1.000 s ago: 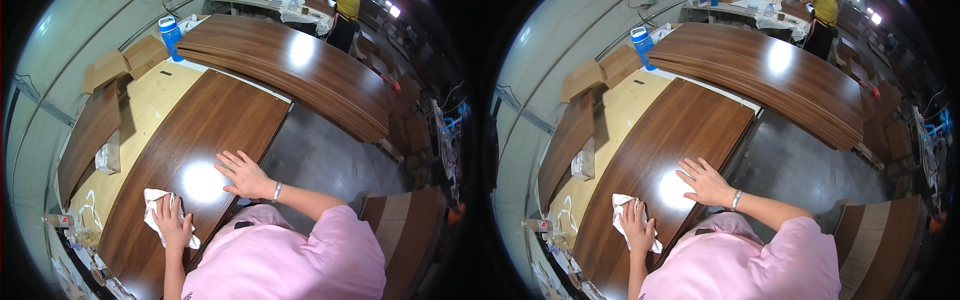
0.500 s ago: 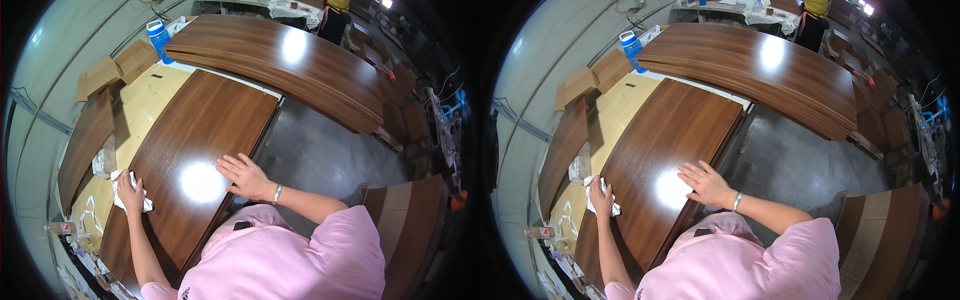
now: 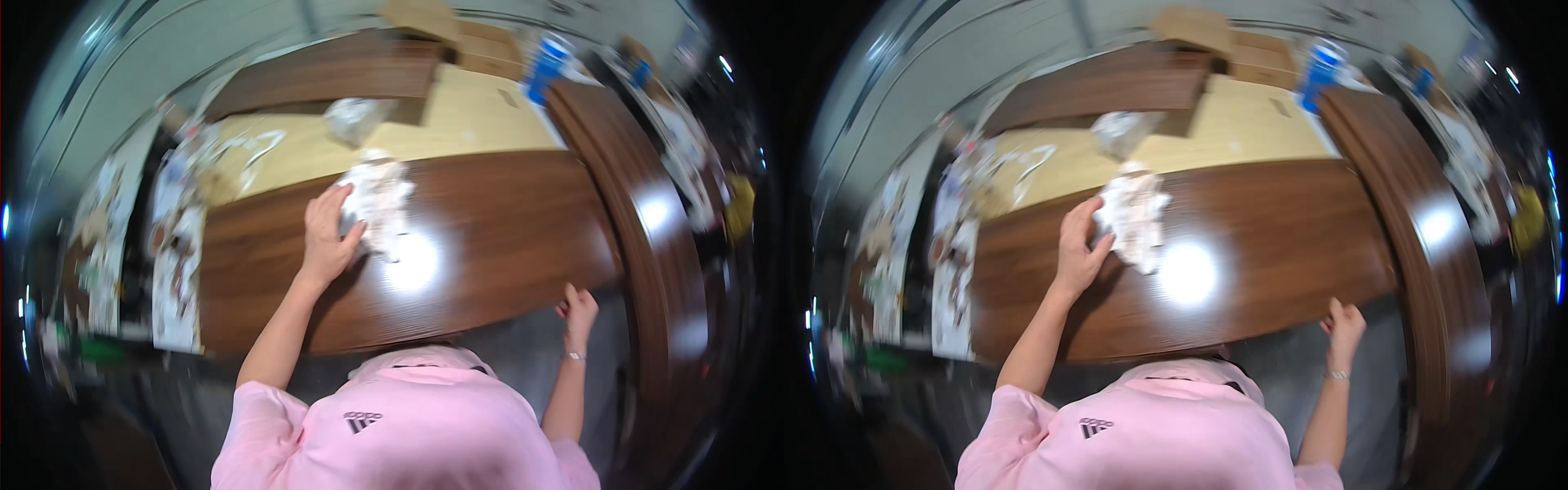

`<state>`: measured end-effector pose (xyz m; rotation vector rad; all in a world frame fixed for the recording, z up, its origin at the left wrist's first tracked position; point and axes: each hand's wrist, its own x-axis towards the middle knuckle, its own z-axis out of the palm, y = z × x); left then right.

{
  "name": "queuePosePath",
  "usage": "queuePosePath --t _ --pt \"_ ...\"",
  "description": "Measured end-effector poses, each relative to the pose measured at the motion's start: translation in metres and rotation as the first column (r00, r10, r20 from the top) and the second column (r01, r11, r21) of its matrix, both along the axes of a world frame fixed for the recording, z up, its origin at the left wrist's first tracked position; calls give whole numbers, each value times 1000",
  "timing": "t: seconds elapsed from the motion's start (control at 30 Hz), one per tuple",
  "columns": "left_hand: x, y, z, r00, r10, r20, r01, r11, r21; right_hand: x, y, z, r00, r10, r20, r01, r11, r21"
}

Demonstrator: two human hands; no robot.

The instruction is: The person wipes a wood panel with a cloth, applies liquid from a bottle to the cloth, and uses a sanding block on the edges and surface of the panels.

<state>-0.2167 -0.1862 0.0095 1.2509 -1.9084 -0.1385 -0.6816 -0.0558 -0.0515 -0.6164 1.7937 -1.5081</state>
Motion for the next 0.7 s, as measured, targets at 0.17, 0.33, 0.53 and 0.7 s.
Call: queuePosePath --t 0.17,0.33,0.53,0.7 --pt "135 60 13 915 378 -143 -388 921 -45 -39 19 -13 990 114 -79 -107 990 89" --pt "349 156 -49 521 835 -176 -840 538 68 -71 11 -24 975 220 3 -217 960 178" --pt "429 208 -105 250 940 231 -955 200 220 -88 4 -28 980 195 23 -195 951 240" --pt "443 201 -126 264 893 364 -957 195 214 -73 1 -21 986 168 -17 -158 950 269"
